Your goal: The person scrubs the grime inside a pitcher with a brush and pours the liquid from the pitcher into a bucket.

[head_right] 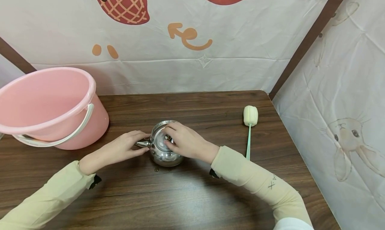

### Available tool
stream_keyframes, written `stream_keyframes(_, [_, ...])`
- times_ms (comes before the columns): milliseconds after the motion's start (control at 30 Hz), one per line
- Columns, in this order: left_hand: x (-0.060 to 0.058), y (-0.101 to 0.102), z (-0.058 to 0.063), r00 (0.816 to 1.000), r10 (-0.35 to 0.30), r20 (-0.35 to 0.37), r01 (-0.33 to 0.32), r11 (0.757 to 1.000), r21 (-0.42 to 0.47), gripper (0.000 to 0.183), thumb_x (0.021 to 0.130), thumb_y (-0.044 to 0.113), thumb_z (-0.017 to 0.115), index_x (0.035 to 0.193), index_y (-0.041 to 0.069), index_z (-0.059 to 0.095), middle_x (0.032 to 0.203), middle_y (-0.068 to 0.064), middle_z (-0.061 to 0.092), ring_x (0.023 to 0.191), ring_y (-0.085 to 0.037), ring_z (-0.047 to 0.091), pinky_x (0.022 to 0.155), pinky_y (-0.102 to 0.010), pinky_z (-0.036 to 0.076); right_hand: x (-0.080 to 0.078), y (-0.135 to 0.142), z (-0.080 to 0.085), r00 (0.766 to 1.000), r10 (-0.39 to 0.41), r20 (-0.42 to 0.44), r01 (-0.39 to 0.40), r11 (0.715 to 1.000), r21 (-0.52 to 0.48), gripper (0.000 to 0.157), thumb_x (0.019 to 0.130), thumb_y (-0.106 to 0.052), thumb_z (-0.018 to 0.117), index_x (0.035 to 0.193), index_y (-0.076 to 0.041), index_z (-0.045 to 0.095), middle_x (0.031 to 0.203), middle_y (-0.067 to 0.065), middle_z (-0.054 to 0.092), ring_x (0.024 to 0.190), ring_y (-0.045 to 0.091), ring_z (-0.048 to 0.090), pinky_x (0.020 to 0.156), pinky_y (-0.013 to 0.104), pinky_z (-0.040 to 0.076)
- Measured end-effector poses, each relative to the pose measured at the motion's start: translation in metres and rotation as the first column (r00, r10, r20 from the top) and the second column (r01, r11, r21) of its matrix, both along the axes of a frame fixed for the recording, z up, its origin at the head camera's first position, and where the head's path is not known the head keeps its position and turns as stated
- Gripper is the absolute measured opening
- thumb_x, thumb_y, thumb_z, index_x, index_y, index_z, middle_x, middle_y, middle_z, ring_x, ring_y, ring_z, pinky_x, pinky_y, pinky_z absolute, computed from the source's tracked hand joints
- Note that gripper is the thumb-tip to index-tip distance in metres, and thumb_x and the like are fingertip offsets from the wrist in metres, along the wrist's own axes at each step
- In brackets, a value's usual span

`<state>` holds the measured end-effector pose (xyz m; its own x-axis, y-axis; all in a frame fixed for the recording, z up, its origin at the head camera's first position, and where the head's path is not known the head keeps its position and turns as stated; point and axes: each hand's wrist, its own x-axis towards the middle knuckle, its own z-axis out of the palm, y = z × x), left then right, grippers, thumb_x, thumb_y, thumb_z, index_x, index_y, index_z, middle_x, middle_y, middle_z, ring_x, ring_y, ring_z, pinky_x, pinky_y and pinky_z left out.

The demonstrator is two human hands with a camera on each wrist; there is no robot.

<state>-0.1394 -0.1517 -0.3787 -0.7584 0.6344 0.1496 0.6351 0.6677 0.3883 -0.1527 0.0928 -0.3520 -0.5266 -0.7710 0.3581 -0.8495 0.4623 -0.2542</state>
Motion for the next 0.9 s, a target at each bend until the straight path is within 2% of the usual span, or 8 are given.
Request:
stream_keyframes(267, [0.0002, -0.0015, -0.0017, 1.000, -0.004, 0.001, 0.004, 1.000, 0.028, 0.038, 0.083, 0.019, 0.066, 0.113, -0.003, 0.059, 0.105, -0.011, 0.061, 0.098, -0.021, 0.058, 0.084, -0.038, 0.048, 0.0003, -0.0010, -0.0040, 1.000, 0.001, 0.004, -0.001, 1.000, 0.009, 0.027, 0.084, -0.017, 0.063, 0.108, -0.005, 0.061, 0.107, 0.003, 0.057, 0.097, 0.012, 0.054, 0.084, 0.024, 0.046])
stream_keyframes(900, [-0.0006, -0.0032, -0.0023, 0.999, -0.028, -0.029, 0.030, 0.998, 0.062, 0.031, 0.082, 0.014, 0.067, 0.108, -0.002, 0.060, 0.102, -0.010, 0.063, 0.096, -0.021, 0.059, 0.082, -0.036, 0.049, -0.0020, -0.0027, -0.0061, 0.999, 0.026, -0.027, -0.027, 0.999, -0.038, 0.016, 0.083, -0.009, 0.065, 0.099, -0.005, 0.064, 0.098, 0.001, 0.059, 0.092, 0.013, 0.055, 0.080, 0.022, 0.047])
